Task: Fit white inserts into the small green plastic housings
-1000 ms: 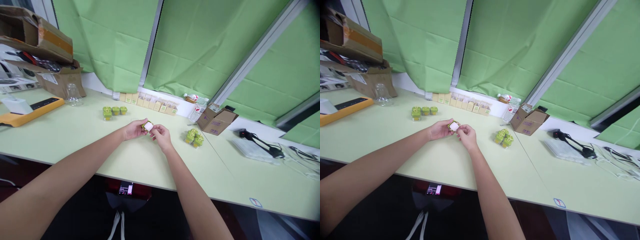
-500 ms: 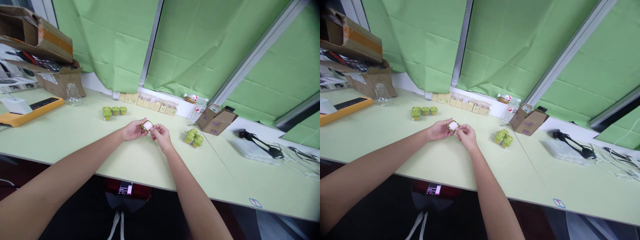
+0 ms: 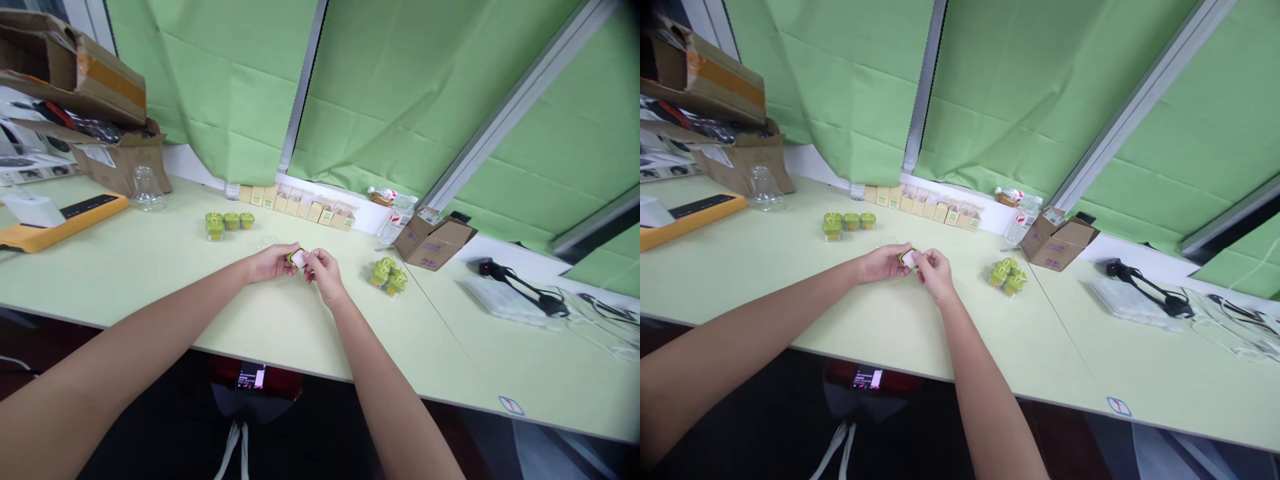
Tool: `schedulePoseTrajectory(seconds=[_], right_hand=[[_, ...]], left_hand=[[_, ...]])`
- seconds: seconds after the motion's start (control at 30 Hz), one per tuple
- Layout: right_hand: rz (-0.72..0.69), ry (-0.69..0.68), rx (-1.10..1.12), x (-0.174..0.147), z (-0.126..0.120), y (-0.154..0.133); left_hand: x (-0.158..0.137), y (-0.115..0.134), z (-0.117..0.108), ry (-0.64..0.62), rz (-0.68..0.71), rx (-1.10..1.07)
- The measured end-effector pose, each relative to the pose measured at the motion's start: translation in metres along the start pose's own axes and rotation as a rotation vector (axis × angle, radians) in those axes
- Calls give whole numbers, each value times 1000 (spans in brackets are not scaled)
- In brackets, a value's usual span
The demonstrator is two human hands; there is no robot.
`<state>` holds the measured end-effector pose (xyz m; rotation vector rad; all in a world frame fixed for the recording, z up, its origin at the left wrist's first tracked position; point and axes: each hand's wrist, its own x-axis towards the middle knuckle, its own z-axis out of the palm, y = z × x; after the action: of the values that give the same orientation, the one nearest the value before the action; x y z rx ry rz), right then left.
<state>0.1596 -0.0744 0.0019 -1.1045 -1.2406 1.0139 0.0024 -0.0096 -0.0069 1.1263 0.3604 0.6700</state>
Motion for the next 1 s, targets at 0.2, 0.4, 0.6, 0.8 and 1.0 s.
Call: schedulePoseTrajectory(seconds=[0.2, 0.4, 0.6, 0.8, 1.0], right_hand=[[-17, 7, -48, 1, 1, 2], [-40, 26, -114, 2, 0, 4], [-134, 74, -256, 2, -2, 10], [-118, 68, -274, 1, -3, 7], [-37, 2, -196, 4, -9, 3]], left_hand=[[1, -1, -1, 9, 10, 0], [2, -2, -4, 25, 7, -5], [3, -3, -5, 41, 6, -10], [2, -3, -5, 57, 3, -25], [2, 0, -5, 87, -15, -95]])
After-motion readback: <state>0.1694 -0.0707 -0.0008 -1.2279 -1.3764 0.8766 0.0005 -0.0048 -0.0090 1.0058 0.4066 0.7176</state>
